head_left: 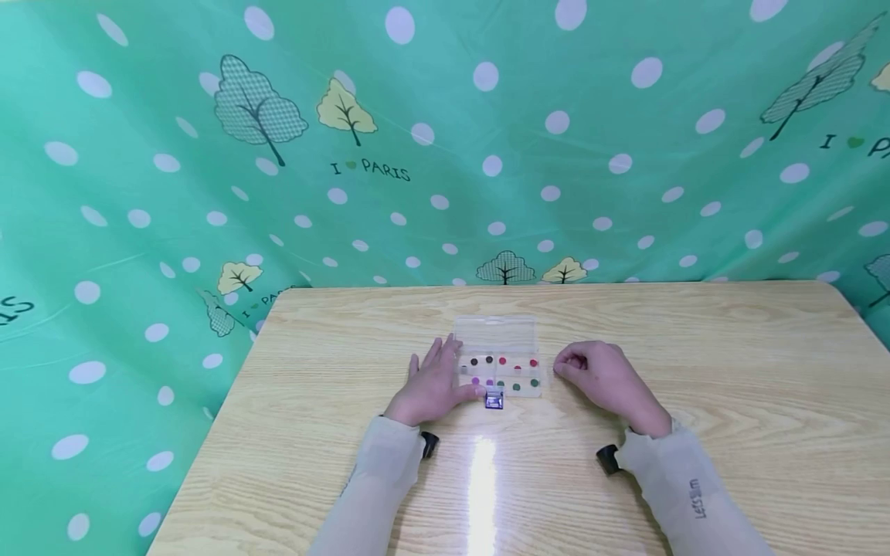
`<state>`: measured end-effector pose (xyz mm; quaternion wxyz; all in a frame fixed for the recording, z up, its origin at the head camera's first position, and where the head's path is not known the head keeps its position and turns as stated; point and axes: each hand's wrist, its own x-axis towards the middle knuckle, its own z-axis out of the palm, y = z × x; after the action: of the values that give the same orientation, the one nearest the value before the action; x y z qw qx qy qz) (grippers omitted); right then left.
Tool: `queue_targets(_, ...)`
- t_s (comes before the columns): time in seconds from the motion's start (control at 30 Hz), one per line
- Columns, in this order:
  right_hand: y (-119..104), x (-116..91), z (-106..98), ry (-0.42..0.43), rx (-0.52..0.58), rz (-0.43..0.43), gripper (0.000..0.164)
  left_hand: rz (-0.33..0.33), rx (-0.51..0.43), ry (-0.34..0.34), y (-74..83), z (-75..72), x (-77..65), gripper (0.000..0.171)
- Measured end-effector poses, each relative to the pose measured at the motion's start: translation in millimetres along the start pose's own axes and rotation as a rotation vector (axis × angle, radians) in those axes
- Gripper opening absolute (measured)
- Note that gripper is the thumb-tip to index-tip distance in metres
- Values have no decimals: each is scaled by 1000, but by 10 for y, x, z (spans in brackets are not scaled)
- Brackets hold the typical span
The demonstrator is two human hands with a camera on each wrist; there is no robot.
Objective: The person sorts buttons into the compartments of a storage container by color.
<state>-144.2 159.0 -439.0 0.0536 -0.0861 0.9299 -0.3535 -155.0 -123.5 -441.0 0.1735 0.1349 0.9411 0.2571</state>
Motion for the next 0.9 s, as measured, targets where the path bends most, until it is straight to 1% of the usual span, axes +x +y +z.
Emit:
queue_targets(0.27,-77,16,-14,1,29,6,10,-14,8,-11,-1,8,8,97)
queue_targets(0.57,-158,40,13,4,36,5,9,-13,13,-10,11,0,-2,95)
queue_targets(0.9,-226,73,45,10,41,-36,11,-8,7,-6,17,-3,-13,96)
